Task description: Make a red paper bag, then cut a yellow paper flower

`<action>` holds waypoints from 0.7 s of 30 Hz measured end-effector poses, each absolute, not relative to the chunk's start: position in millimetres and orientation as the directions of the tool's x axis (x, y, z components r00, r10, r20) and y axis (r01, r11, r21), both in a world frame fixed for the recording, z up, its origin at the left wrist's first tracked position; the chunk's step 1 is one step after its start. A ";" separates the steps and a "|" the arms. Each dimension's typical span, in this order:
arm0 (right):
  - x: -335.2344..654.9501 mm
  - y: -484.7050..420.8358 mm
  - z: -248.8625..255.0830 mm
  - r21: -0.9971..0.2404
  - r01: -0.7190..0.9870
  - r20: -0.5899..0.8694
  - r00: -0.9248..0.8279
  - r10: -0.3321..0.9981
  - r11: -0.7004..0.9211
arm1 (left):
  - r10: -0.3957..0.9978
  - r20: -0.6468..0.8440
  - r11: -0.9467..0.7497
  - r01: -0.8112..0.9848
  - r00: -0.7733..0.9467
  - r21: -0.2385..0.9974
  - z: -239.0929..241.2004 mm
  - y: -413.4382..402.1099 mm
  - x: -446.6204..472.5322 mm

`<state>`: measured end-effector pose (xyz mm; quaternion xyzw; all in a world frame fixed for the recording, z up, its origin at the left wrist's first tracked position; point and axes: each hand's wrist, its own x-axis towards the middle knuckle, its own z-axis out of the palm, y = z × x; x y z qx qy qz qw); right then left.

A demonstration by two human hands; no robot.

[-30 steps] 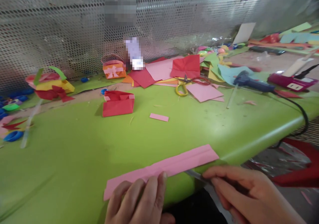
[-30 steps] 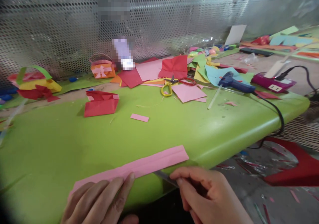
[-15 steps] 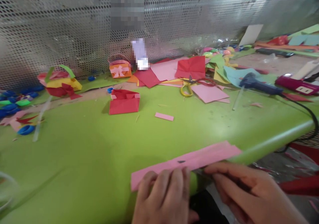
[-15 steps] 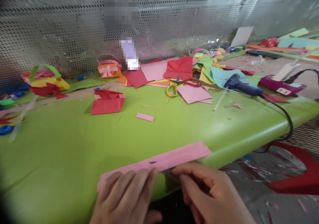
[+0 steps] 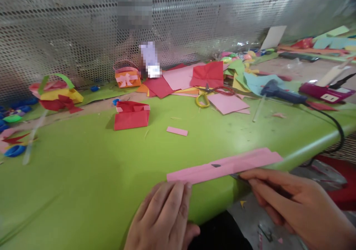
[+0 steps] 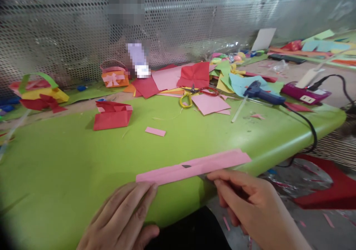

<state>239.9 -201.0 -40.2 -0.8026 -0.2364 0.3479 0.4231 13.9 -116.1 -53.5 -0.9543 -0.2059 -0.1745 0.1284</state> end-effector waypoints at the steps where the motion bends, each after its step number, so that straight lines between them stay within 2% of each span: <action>1: 238.9 -201.6 -39.8 -0.841 0.083 -0.363 0.644 0.673 -0.534 | 0.343 0.388 -0.884 0.433 0.855 -0.173 -53.8 -116.1 15.3; 9: 223.9 -202.4 -39.9 -0.853 0.107 -0.385 0.534 0.753 -0.512 | 0.365 0.399 -0.887 0.444 0.841 -0.126 -54.8 -118.2 17.7; 14: 208.4 -197.1 -37.7 -0.867 0.090 -0.399 0.465 0.790 -0.490 | 0.420 0.462 -0.871 0.490 0.781 -0.038 -56.6 -121.1 20.8; 21: 196.8 -191.7 -35.5 -0.884 0.185 -0.331 0.403 0.854 -0.430 | 0.339 0.482 -0.889 0.443 0.808 -0.117 -57.2 -117.0 19.7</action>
